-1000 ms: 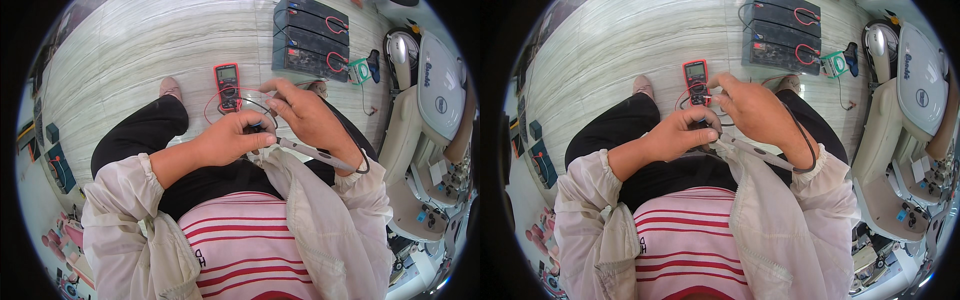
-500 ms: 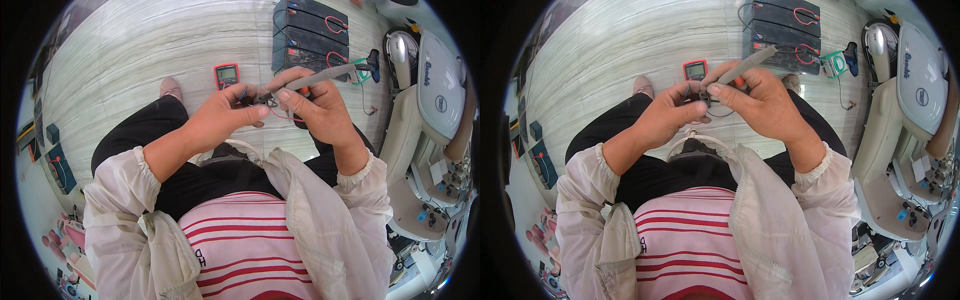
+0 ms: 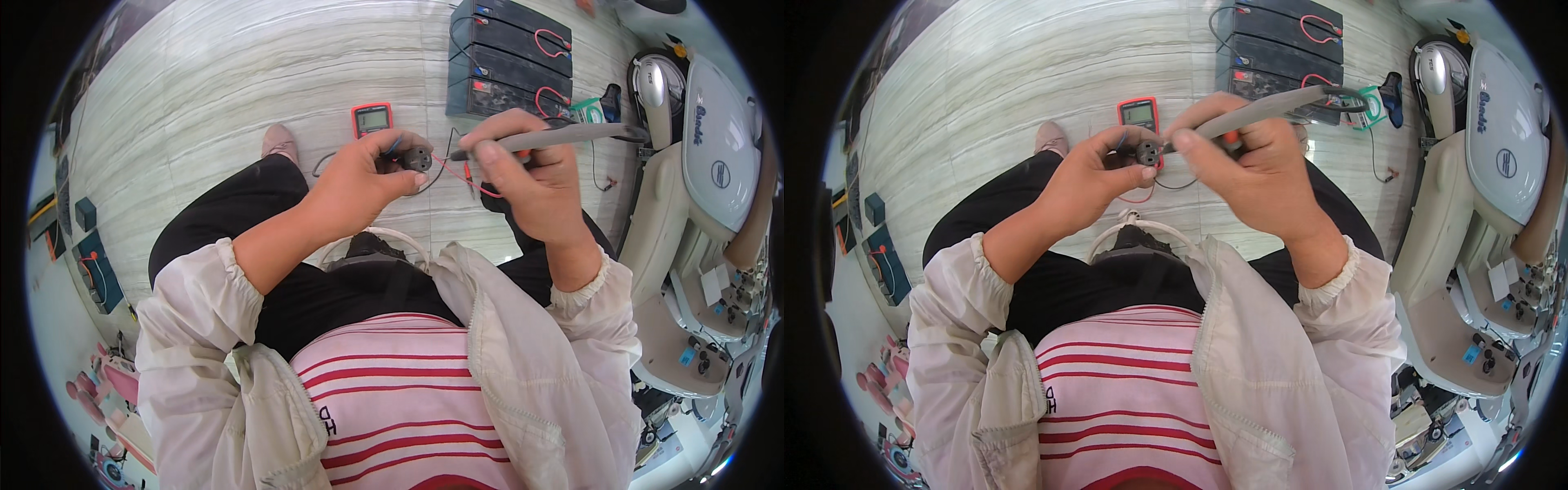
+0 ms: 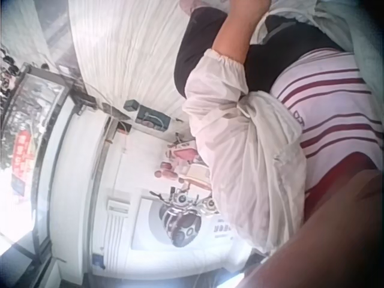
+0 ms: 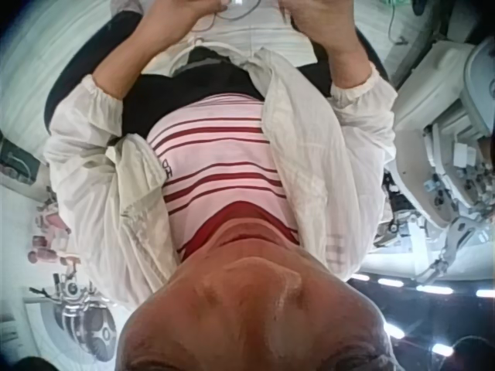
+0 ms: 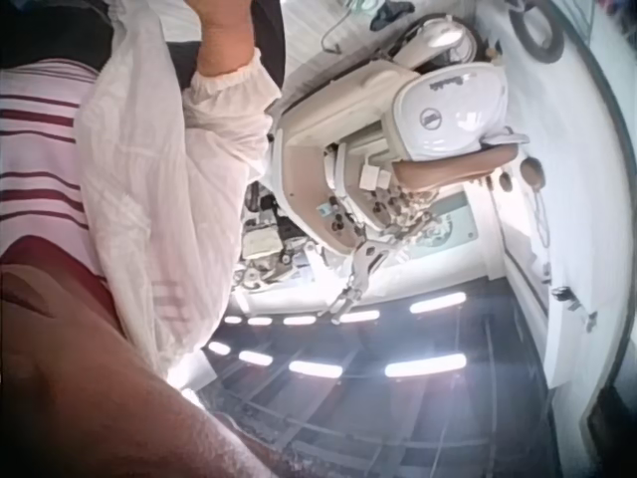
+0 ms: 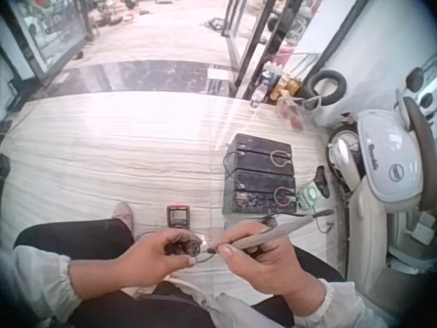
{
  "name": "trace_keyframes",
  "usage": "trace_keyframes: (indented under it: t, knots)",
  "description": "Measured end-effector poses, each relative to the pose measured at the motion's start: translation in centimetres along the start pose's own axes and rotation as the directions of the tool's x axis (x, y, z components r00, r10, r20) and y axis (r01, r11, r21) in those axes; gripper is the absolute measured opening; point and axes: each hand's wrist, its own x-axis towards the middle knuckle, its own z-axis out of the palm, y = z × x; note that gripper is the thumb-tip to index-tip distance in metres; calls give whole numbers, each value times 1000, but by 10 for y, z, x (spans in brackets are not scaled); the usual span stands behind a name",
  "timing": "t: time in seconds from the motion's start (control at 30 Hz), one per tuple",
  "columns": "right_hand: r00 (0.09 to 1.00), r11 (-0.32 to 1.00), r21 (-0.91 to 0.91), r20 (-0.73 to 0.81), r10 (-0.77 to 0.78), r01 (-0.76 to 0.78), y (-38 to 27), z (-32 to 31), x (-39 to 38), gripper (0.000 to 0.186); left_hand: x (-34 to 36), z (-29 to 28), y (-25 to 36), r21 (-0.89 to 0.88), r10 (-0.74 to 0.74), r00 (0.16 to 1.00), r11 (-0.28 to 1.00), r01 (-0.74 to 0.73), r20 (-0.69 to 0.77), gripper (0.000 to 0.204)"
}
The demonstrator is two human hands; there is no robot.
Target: The person sits on the floor and uses pliers to strip the insulation from the ends of two wires. They then twist the exposed strands together to join the wires.
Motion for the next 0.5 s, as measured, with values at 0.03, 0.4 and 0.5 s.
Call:
trace_keyframes:
  t: [0.03, 0.4, 0.5]
  knots:
    - [999, 1000, -6, 26, -18, 19, 4, 3, 0, 5, -1, 1, 0, -46, 5, 1000, 999, -5, -2, 41]
    - [981, 984, -147, 180, -69, 96, 7, 7, 1, 11, -5, 2, 10, -142, 20, 998, 990, -12, 51, 44]
    - [993, 989, -147, 119, 19, -2, 3, 7, 3, 7, -5, 2, 8, -190, 38, 998, 981, -27, 55, 43]
